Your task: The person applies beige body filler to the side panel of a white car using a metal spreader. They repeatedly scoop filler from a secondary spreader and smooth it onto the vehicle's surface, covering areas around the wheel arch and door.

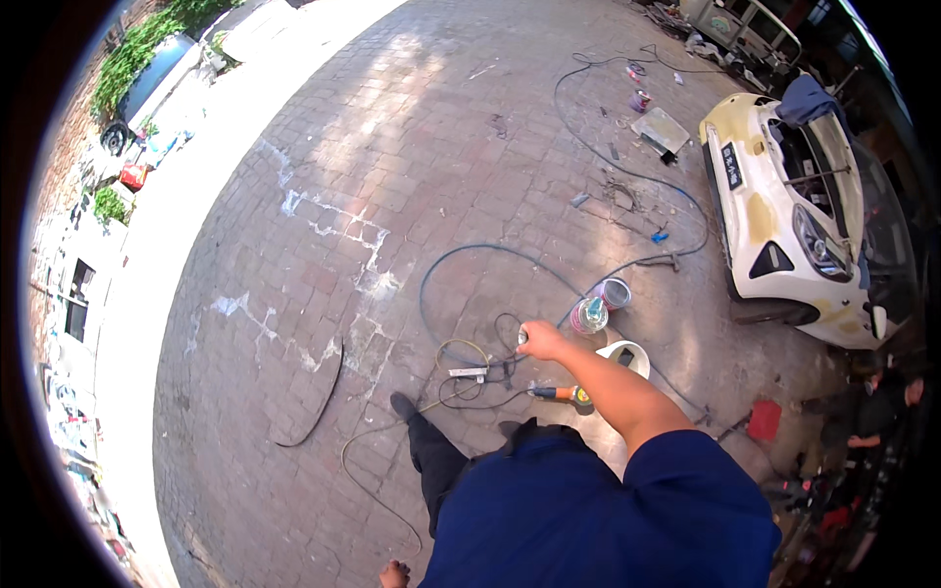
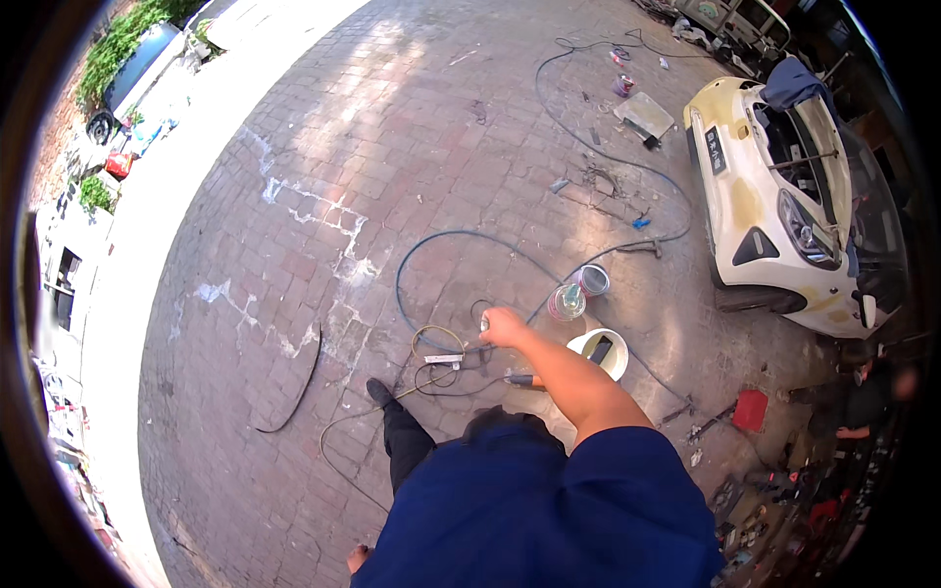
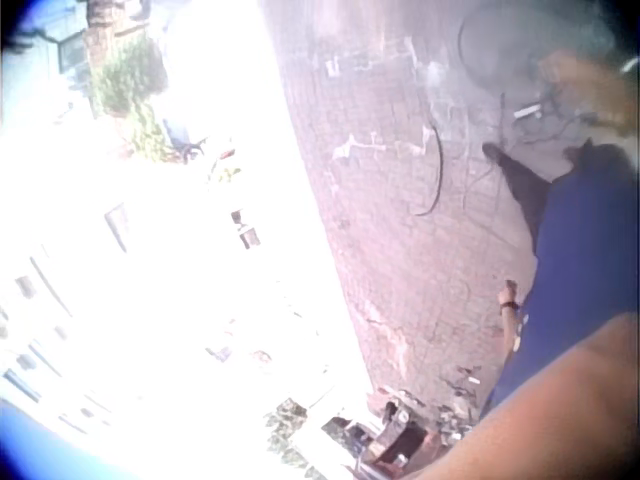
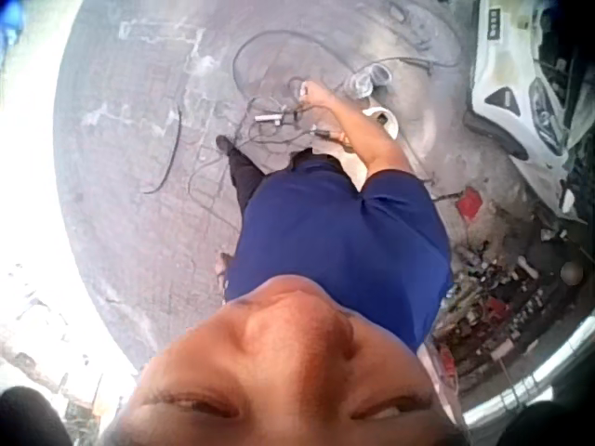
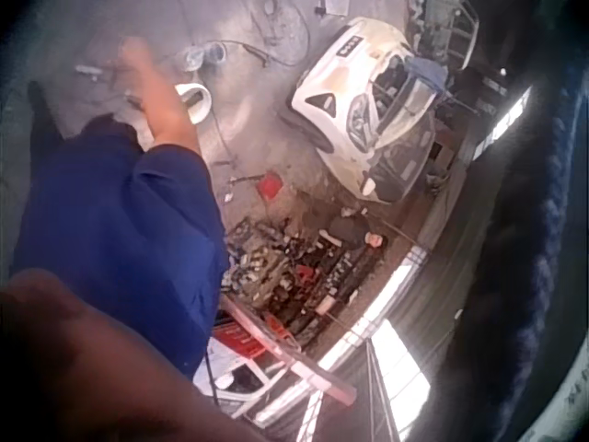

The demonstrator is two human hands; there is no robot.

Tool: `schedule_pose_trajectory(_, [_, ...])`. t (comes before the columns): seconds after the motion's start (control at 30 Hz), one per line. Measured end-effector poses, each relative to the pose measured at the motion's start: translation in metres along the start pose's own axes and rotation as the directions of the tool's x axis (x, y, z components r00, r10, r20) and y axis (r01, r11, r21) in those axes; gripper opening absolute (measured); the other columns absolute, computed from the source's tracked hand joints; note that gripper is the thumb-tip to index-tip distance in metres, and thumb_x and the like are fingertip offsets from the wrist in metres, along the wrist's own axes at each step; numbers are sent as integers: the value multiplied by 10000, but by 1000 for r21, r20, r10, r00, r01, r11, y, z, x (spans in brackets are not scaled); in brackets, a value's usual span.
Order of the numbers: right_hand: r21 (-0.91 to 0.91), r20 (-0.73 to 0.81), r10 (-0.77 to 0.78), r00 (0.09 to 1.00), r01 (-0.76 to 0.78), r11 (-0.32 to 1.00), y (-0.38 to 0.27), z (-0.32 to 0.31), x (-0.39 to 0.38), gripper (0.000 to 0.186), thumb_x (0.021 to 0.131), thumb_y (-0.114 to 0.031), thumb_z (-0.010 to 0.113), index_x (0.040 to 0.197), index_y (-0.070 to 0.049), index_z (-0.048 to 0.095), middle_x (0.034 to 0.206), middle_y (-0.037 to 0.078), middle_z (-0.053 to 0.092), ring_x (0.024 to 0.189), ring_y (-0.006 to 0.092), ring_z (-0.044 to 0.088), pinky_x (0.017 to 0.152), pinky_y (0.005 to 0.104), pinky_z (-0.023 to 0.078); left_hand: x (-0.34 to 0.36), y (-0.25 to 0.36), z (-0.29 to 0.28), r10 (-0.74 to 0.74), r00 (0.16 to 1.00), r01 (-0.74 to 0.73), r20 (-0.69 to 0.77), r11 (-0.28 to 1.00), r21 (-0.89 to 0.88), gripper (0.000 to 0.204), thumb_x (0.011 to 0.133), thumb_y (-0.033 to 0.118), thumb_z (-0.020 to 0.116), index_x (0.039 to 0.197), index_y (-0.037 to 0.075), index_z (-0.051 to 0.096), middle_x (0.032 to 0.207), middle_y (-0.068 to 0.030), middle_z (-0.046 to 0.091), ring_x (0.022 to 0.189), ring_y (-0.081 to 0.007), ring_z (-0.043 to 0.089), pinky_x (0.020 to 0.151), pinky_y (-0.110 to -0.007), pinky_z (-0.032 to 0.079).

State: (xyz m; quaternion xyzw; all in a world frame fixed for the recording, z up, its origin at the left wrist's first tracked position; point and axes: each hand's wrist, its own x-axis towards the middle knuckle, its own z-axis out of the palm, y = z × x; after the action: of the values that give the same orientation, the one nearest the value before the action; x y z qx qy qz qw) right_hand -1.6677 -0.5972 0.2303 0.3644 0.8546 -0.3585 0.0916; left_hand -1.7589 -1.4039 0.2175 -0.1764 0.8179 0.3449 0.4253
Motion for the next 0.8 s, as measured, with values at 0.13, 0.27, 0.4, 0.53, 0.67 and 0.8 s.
schedule_pose_trajectory(0.13, [-57, -56, 395, 917, -398, 916, 41, -7, -58, 430, 727, -394, 927, 901, -24, 793, 872, 211, 763, 848, 366, 754, 791, 462, 590, 145, 148, -87, -65, 993, 43, -102, 979, -201, 258, 973, 272, 625, 840, 51, 635, 672, -93, 640, 471, -221, 554, 404, -375, 401])
schedule_pose_trajectory(0.27, [-252, -127, 530, 839, -544, 801, 44, 17, -141, 478, 740, -451, 914, 789, 5, 777, 806, 225, 747, 805, 370, 751, 751, 442, 598, 265, 330, -144, 116, 991, -104, 67, 982, -157, 200, 996, 241, 595, 869, 87, 602, 685, -37, 595, 508, -161, 543, 418, -301, 330])
schedule_pose_trajectory(0.4, [93, 133, 681, 720, -693, 715, -45, 4, -158, 564, 856, -570, 799, 837, -7, 762, 902, 218, 757, 863, 369, 750, 768, 460, 595, 350, 499, -155, 379, 925, -371, -21, 915, 155, 313, 1012, 212, 599, 1004, -90, 682, 839, -146, 725, 678, -221, 684, 616, -360, 570])
schedule_pose_trajectory(0.53, [-21, 32, 693, 720, -693, 721, -79, 54, -123, 624, 927, -652, 680, 895, -36, 773, 999, 215, 766, 969, 379, 740, 832, 500, 588, 388, 642, -111, 474, 876, -483, 92, 862, 155, 303, 1024, 199, 597, 994, -90, 683, 863, -149, 736, 719, -227, 713, 656, -354, 589])
schedule_pose_trajectory(0.67, [86, -51, 717, 695, -713, 696, -99, 79, -62, 669, 1001, -642, 548, 877, -33, 795, 1000, 241, 751, 985, 420, 717, 863, 535, 564, 375, 722, -19, 556, 780, -621, 288, 748, 235, 329, 1026, 235, 602, 1018, -73, 719, 921, -156, 770, 817, -233, 750, 782, -368, 595])
schedule_pose_trajectory(0.8, [258, -2, 779, 626, -753, 606, -86, 50, 48, 602, 1052, -567, 481, 1093, -48, 783, 1232, 234, 721, 1199, 418, 665, 1008, 522, 535, 368, 735, 36, 562, 672, -739, 482, 460, 493, 409, 973, 344, 649, 1111, -25, 758, 988, -214, 779, 989, -344, 753, 899, -438, 568])
